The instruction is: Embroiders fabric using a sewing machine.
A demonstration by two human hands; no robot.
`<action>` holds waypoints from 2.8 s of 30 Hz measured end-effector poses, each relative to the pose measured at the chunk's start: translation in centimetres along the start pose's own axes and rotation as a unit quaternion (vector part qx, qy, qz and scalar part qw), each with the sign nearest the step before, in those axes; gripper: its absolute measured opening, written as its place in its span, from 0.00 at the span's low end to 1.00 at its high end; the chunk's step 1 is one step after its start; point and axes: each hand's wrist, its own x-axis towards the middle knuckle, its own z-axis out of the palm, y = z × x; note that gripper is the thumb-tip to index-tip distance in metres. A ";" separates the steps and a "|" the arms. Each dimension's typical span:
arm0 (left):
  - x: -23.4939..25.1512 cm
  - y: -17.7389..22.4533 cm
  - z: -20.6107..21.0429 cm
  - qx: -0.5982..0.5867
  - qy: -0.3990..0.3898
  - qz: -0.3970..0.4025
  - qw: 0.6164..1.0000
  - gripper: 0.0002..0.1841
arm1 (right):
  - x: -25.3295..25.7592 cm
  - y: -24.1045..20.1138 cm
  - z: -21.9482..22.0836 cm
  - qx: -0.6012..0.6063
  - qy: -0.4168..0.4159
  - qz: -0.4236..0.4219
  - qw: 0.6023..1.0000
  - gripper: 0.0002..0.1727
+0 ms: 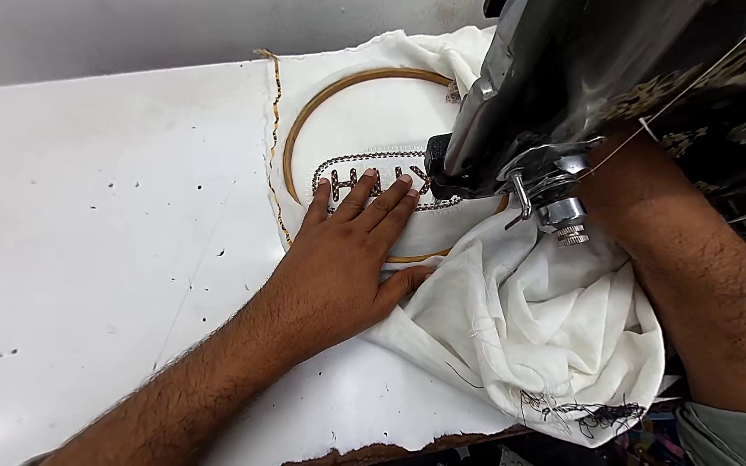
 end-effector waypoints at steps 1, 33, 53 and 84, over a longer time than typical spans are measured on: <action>0.0 0.0 0.0 0.000 0.002 0.001 1.000 0.42 | 0.0 -0.1 0.0 0.002 0.003 0.002 1.000 0.19; 0.4 0.0 0.2 -0.015 0.015 0.012 1.000 0.42 | 0.0 0.8 -0.2 0.007 -0.007 -0.003 1.000 0.16; 0.5 0.4 0.2 -0.022 0.019 0.023 0.999 0.41 | 3.9 -10.5 -13.2 0.046 -0.232 0.188 0.953 0.18; 1.0 0.6 0.3 -0.025 0.022 0.024 0.999 0.43 | 4.2 -10.3 -13.3 0.016 -0.263 0.206 0.942 0.18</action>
